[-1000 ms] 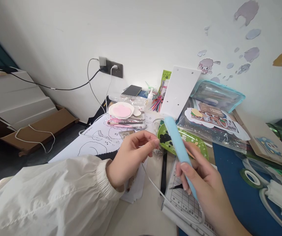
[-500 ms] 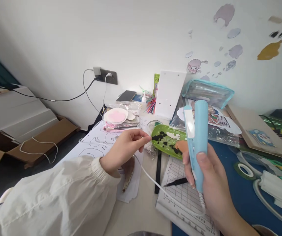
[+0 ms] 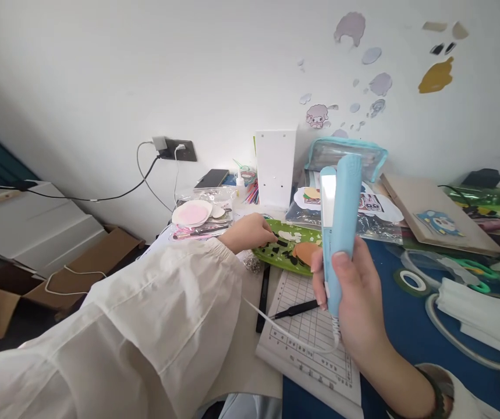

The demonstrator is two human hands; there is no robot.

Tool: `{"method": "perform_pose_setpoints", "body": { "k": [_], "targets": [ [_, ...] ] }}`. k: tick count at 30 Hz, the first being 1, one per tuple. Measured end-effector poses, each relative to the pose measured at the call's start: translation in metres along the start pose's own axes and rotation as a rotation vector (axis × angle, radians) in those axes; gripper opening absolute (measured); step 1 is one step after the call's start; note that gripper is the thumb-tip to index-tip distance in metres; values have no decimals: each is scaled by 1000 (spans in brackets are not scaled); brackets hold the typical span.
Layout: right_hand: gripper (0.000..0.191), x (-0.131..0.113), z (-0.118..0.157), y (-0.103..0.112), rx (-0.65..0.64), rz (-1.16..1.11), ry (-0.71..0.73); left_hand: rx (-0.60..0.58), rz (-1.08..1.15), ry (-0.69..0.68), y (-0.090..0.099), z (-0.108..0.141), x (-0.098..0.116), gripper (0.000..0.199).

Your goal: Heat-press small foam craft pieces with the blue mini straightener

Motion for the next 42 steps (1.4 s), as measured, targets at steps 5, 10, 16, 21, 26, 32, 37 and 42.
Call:
{"method": "perform_pose_setpoints", "body": {
  "k": [5, 10, 16, 21, 26, 32, 37, 42],
  "targets": [
    [39, 1, 0, -1, -16, 1, -15, -30, -18, 12, -6, -2, 2, 26],
    [38, 3, 0, 0, -27, 4, -26, -59, -61, -17, -12, 5, 12, 35],
    [35, 4, -2, -3, -59, 41, -40, -84, -97, -61, -3, 24, 18, 24],
    [34, 6, -3, -6, -63, 34, -42, 15, 65, -265, 9, 56, 32, 30],
    [35, 5, -3, -11, -93, 42, -30, -286, 561, -314, -37, 85, 40, 27],
    [44, 13, 3, -24, -261, 104, -104, -410, 1062, -181, -78, 95, 45, 34],
    [49, 5, -11, -16, -298, 251, 41, -165, 1035, -242, -51, 99, 29, 33],
    [19, -12, -16, -10, -593, 834, 231, -45, 1022, -292, -2, 97, 2, 28]
  ]
}}
Point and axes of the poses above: each hand's wrist, its own z-axis away from the middle knuckle, its own y-axis out of the back of the hand, x = y × z, the point moved 8 cm from there along -z, towards the middle knuckle, and after that the axes turned 14 degrees about z, right-handed, at the moved point
